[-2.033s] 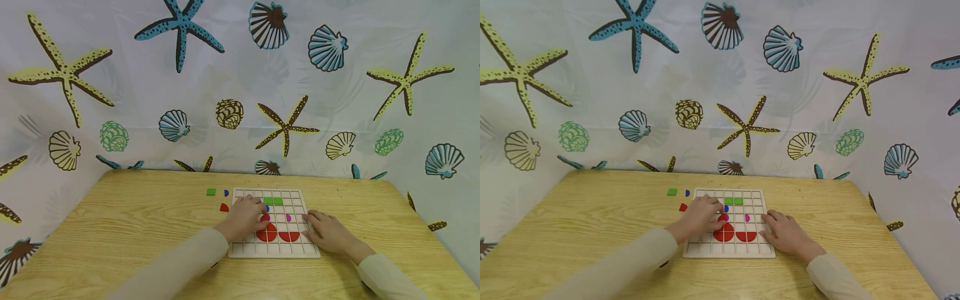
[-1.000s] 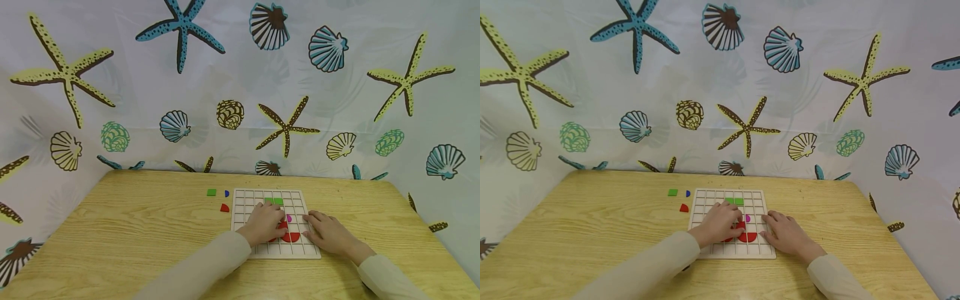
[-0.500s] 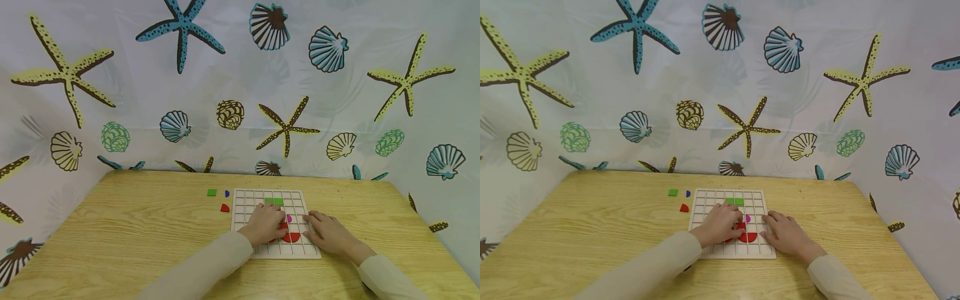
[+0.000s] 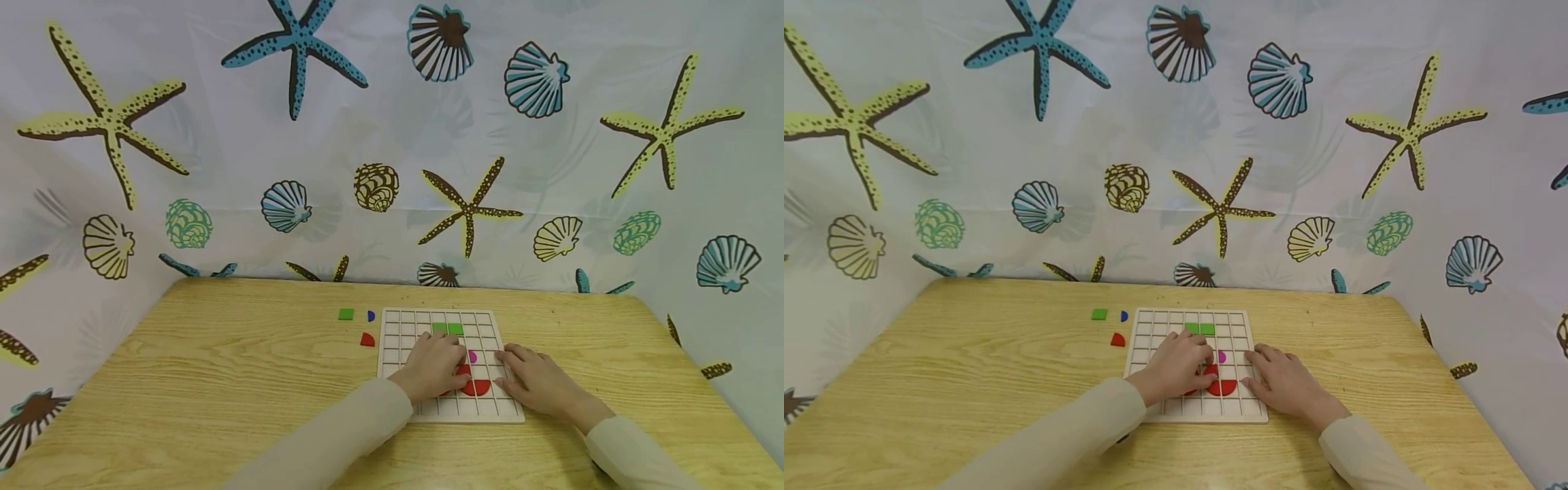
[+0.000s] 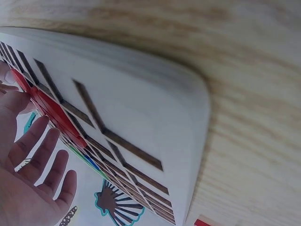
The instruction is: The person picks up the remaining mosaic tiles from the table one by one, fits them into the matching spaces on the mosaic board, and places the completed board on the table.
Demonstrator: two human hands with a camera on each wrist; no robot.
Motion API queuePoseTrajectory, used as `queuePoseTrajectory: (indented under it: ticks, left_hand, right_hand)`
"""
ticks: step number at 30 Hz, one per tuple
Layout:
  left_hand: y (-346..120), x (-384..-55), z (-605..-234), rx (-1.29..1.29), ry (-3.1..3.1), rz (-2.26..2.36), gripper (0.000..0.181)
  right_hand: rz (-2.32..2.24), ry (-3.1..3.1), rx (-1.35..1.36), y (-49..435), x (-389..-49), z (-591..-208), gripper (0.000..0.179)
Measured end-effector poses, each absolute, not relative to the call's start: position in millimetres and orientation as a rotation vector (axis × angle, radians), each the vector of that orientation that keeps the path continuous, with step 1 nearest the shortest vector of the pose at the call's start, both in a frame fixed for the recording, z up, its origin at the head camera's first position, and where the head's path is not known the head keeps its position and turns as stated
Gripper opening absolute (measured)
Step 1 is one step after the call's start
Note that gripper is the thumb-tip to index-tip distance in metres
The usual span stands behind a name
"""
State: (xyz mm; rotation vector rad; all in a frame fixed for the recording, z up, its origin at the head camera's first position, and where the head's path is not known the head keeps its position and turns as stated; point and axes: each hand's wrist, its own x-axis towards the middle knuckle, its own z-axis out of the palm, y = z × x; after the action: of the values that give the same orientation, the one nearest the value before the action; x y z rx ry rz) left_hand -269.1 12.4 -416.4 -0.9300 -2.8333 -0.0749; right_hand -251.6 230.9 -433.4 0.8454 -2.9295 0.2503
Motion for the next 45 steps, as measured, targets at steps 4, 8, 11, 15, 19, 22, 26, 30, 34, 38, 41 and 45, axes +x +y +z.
queuePoseTrajectory:
  ticks: [4, 8, 11, 15, 19, 22, 26, 30, 34, 38, 41, 45]
  left_hand:
    - [12.2, -268.4, -415.9, -0.938, -2.830, -0.075, 0.025]
    - [12.0, -267.7, -415.5, -0.940, -2.826, -0.067, 0.025]
    - [11.9, -267.7, -415.8, -0.937, -2.826, -0.063, 0.025]
    - [11.6, -268.1, -415.9, -0.932, -2.828, -0.070, 0.024]
    - [10.3, -268.4, -414.8, -0.933, -2.834, -0.072, 0.025]
    - [8.1, -268.7, -413.9, -0.940, -2.836, -0.091, 0.025]
    - [3.3, -269.1, -412.5, -0.951, -2.833, -0.132, 0.025]
    - [-2.9, -269.1, -411.6, -0.956, -2.833, -0.162, 0.024]
    - [-9.8, -268.7, -410.5, -0.954, -2.834, -0.193, 0.023]
    - [-17.4, -269.7, -411.1, -0.944, -2.825, -0.193, 0.024]
    - [-23.2, -271.0, -411.1, -0.922, -2.833, -0.174, 0.024]
    - [-33.3, -272.1, -407.7, -0.880, -2.854, -0.170, 0.026]
  right_hand:
    - [0.261, -2.932, 0.843, 230.6, -251.3, -432.6, 0.047]
    - [0.259, -2.929, 0.838, 230.8, -251.1, -432.3, 0.046]
    - [0.248, -2.924, 0.838, 230.9, -250.7, -431.8, 0.046]
    - [0.251, -2.923, 0.835, 230.6, -250.6, -431.2, 0.046]
    - [0.257, -2.926, 0.836, 230.5, -250.5, -431.3, 0.046]
    - [0.257, -2.930, 0.834, 230.4, -250.8, -431.7, 0.046]
    - [0.260, -2.939, 0.828, 230.4, -251.3, -432.3, 0.046]
    - [0.262, -2.945, 0.826, 231.1, -251.6, -432.7, 0.046]
    - [0.263, -2.949, 0.832, 231.6, -251.4, -432.7, 0.046]
    - [0.253, -2.943, 0.844, 231.5, -250.9, -432.4, 0.046]
    - [0.247, -2.937, 0.849, 231.1, -250.7, -432.2, 0.047]
    - [0.247, -2.931, 0.849, 230.5, -250.7, -432.1, 0.047]
